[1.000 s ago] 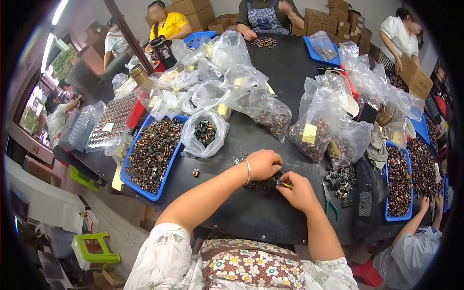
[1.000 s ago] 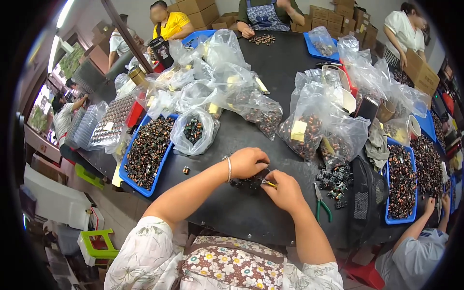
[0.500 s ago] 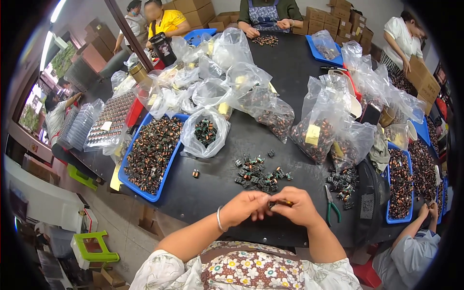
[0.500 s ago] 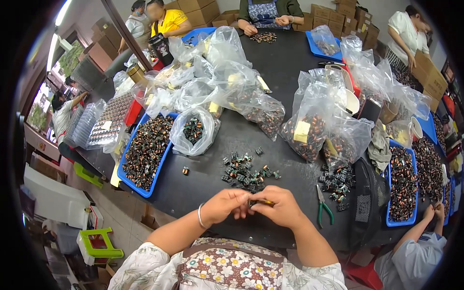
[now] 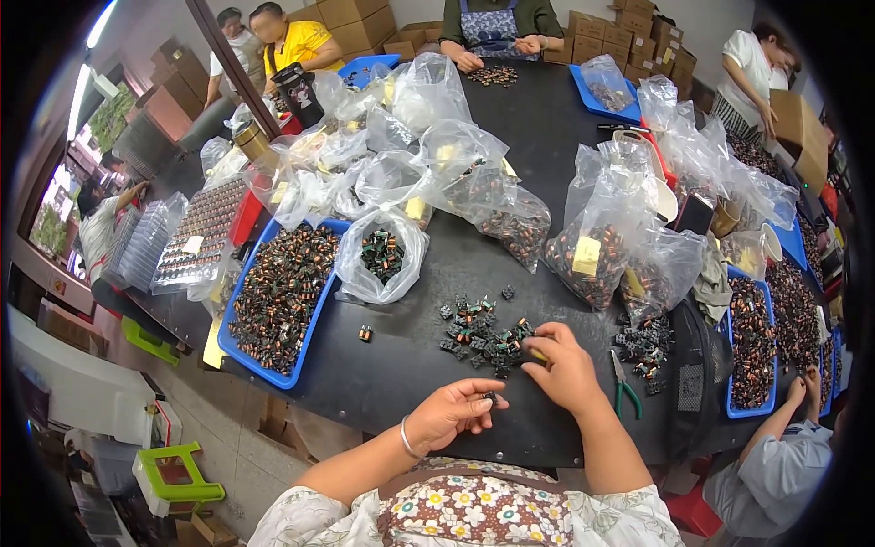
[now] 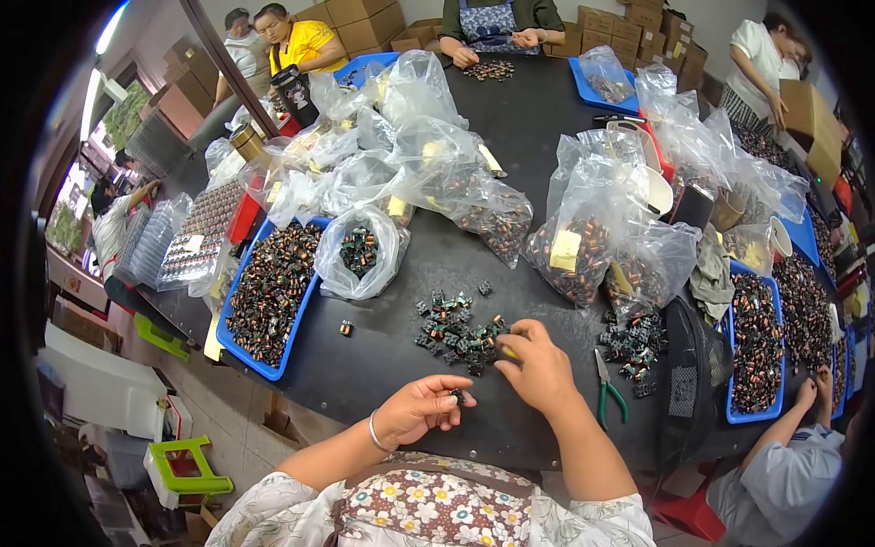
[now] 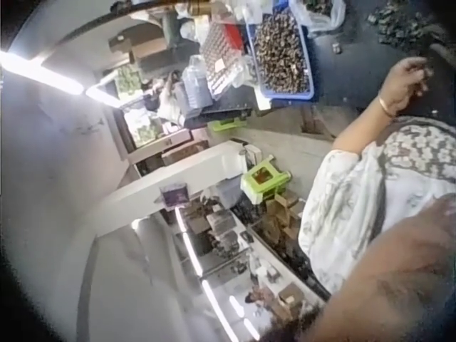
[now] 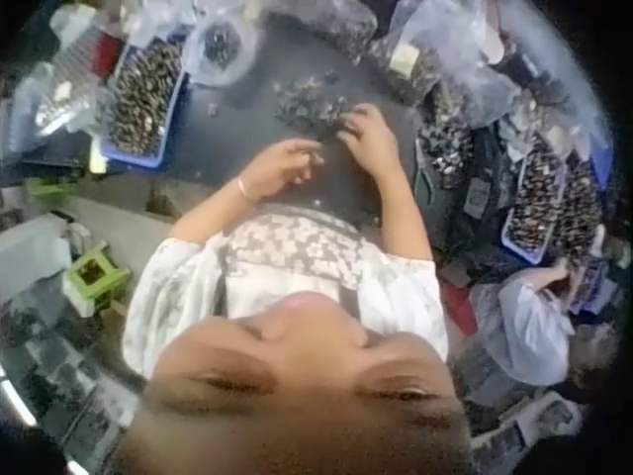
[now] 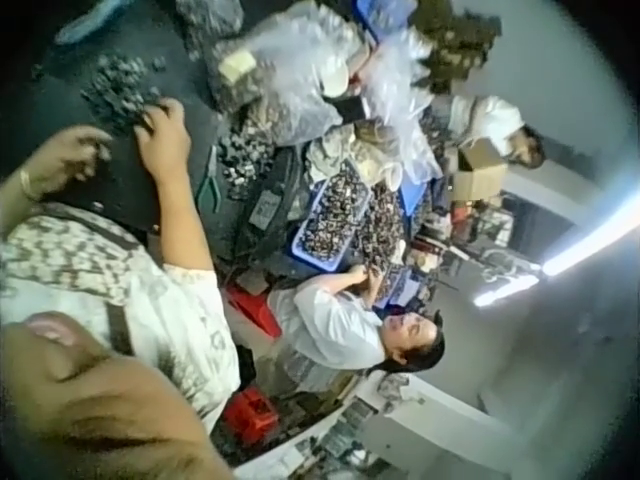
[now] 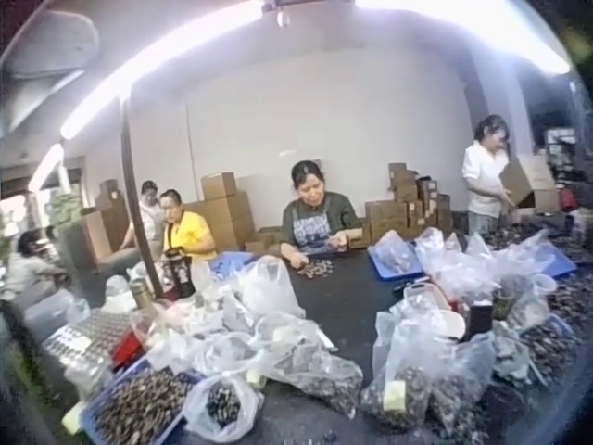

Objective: The person assembles and trims leads on small electronic components at a work table, using wire cutters and a utility knife.

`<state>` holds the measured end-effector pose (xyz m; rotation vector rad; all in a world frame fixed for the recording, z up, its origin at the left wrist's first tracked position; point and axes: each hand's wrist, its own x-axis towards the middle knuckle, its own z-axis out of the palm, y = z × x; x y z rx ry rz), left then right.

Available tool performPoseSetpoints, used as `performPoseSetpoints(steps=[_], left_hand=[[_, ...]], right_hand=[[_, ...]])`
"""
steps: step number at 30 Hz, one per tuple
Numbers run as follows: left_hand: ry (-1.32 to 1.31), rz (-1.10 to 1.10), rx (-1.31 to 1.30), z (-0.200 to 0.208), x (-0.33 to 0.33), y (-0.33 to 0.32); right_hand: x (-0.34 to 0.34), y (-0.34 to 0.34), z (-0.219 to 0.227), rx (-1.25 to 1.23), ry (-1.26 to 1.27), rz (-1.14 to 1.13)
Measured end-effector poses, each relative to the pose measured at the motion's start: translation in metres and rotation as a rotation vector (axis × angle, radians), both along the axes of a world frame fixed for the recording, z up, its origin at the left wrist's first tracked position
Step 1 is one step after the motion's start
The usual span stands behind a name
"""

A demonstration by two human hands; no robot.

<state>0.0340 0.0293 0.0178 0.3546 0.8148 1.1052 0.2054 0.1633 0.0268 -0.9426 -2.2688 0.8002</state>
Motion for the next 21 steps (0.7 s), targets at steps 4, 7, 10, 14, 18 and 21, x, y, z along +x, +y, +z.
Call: performPoseSetpoints(steps=[4,7,10,14,18,21], left_hand=[[0.015,-0.018,-0.023,-0.001,0.001,-0.002],[0.017,0.003,-0.026,0.000,0.000,-0.004],[0.075,0.085,-0.015,-0.007,-0.003,-0.007],[0.189,0.133,0.033,-0.004,0.002,-0.003],[0.165,0.120,0.038,-0.004,0.012,0.002],[0.110,0.113,0.008,-0.001,0.011,0.007]], right_hand=[[-0.001,-0.003,-0.007,-0.084,-0.118,0.143],[-0.004,-0.008,-0.001,-0.209,-0.008,0.242],[-0.002,-0.011,0.003,-0.408,0.064,0.292],[-0.006,-0.024,0.008,-0.402,0.238,0.346],[-0.006,-0.027,0.001,-0.371,0.273,0.355],[-0.002,-0.016,-0.008,-0.425,0.320,0.383]])
